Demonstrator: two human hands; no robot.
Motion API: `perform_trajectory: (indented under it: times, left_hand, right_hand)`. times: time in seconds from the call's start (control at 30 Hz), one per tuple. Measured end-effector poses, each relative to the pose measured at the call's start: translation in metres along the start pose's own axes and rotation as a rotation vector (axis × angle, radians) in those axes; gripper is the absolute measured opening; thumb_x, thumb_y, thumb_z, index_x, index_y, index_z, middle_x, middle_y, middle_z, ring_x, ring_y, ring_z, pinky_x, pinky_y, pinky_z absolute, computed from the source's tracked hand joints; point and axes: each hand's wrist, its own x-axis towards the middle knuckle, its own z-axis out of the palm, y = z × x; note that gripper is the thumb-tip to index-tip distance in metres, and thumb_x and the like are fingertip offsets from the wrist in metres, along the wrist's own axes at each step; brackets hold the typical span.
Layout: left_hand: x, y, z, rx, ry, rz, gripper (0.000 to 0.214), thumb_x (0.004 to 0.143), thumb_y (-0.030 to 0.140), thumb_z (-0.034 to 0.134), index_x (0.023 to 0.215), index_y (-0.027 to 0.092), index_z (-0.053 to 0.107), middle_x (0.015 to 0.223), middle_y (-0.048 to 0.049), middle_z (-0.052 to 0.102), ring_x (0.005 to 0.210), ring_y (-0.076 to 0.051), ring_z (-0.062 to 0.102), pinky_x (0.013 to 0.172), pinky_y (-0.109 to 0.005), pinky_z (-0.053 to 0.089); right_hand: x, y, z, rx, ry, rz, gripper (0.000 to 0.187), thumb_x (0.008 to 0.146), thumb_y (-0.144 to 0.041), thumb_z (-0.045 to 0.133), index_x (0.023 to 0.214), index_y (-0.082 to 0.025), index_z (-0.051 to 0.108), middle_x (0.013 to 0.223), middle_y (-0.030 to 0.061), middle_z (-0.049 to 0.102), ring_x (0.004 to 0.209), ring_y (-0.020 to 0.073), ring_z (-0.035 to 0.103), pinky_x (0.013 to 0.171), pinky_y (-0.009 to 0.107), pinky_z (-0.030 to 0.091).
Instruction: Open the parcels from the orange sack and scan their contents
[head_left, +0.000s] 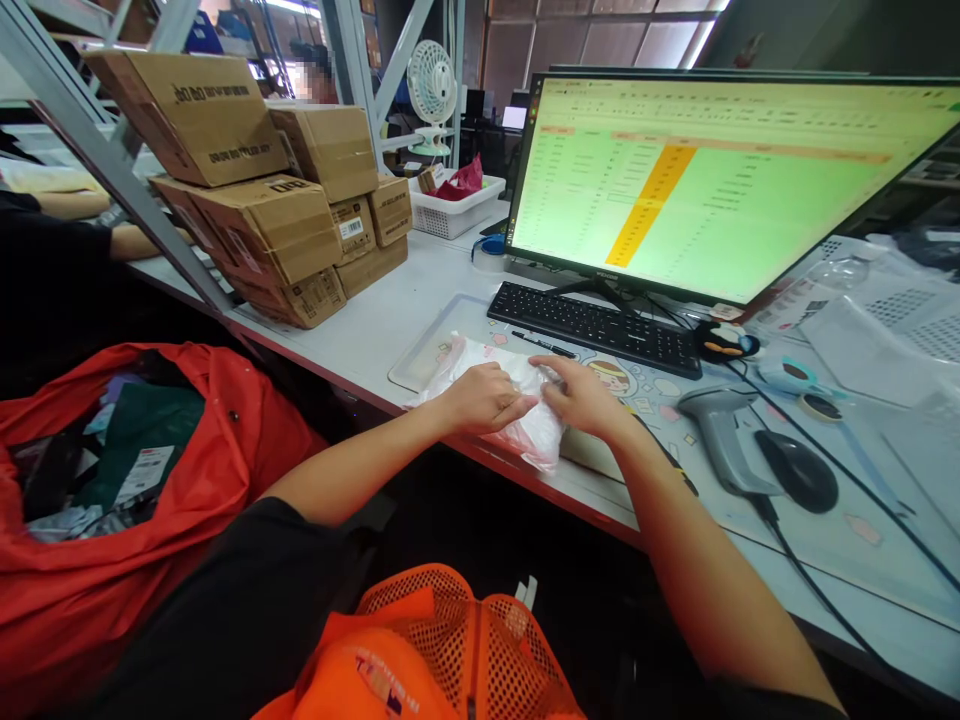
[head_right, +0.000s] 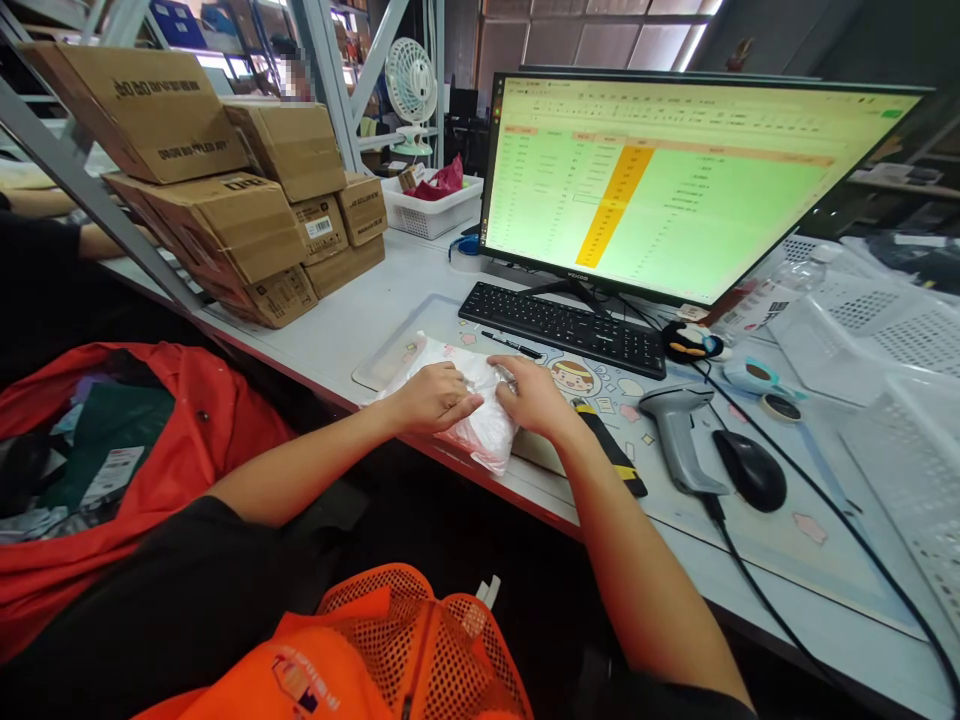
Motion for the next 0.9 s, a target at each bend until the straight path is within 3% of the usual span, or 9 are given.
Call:
perform_trajectory:
  times: [0.13,0.23,0.37,0.53,0.67,0.8,0.9]
  left_hand:
    - [-0.005,0.001,0.0,-0.021,0.036,-0.031,0.065,0.109,0.045,0.022,0.07,0.02,0.066,0.06,-0.006,0.062,0.063,-0.019,0.059,0.069,-0.035,0.039]
    - [-0.007,0.005,-0.001,-0.004,0.04,0.002,0.064,0.109,0.045,0.02,0.077,0.02,0.07,0.07,-0.0081,0.069,0.071,-0.02,0.064,0.073,-0.035,0.041]
    - [-0.009,0.008,0.001,0.062,0.146,0.051,0.062,0.109,0.043,0.024,0.066,0.021,0.063,0.063,-0.0073,0.066,0.067,-0.02,0.061,0.07,-0.036,0.042]
    - [0.004,0.003,0.008,0.071,0.372,0.065,0.068,0.111,0.041,0.023,0.053,0.021,0.053,0.047,-0.0018,0.052,0.05,-0.015,0.049,0.059,-0.032,0.037]
    - [0.004,0.016,0.003,0.052,0.406,0.027,0.069,0.111,0.042,0.025,0.049,0.02,0.048,0.045,-0.0008,0.049,0.045,-0.013,0.047,0.055,-0.031,0.033]
    - [-0.032,0.052,-0.018,0.056,0.434,0.08,0.064,0.109,0.045,0.032,0.051,0.021,0.047,0.045,-0.0001,0.048,0.046,-0.014,0.045,0.054,-0.032,0.032]
    - [-0.068,0.066,-0.027,0.074,0.402,-0.025,0.057,0.108,0.035,0.038,0.053,0.021,0.046,0.047,0.001,0.048,0.047,-0.013,0.045,0.054,-0.031,0.032]
  right_hand:
    - [0.008,-0.022,0.001,-0.164,-0.085,0.043,0.057,0.09,-0.033,0.06,0.143,-0.013,0.056,0.142,0.0175,0.063,0.126,0.0356,0.06,0.109,0.052,0.043]
    - [0.024,-0.045,0.005,-0.353,-0.088,0.017,0.06,0.092,-0.033,0.061,0.147,-0.011,0.051,0.145,0.0221,0.059,0.13,0.0412,0.055,0.108,0.057,0.039]
    - [0.051,-0.058,0.008,-0.397,-0.13,-0.093,0.048,0.095,-0.024,0.055,0.141,-0.012,0.059,0.132,0.02,0.067,0.118,0.0346,0.063,0.099,0.045,0.043]
    - [0.072,-0.04,0.019,-0.346,-0.121,0.002,0.04,0.095,-0.031,0.058,0.132,-0.022,0.071,0.113,0.0134,0.076,0.101,0.0298,0.069,0.083,0.035,0.045]
    - [0.078,-0.02,0.025,-0.269,-0.06,0.028,0.027,0.095,-0.039,0.062,0.11,-0.026,0.08,0.1,0.0061,0.078,0.087,0.0221,0.067,0.075,0.028,0.042]
    - [0.073,0.007,0.005,-0.205,0.106,0.157,0.066,0.107,-0.053,0.032,0.076,-0.013,0.074,0.071,0.0082,0.068,0.064,0.0175,0.056,0.06,0.029,0.035]
    - [0.072,0.019,-0.006,-0.179,0.159,0.184,0.07,0.107,-0.052,0.028,0.062,-0.014,0.066,0.062,0.0075,0.062,0.06,0.0167,0.052,0.06,0.03,0.033]
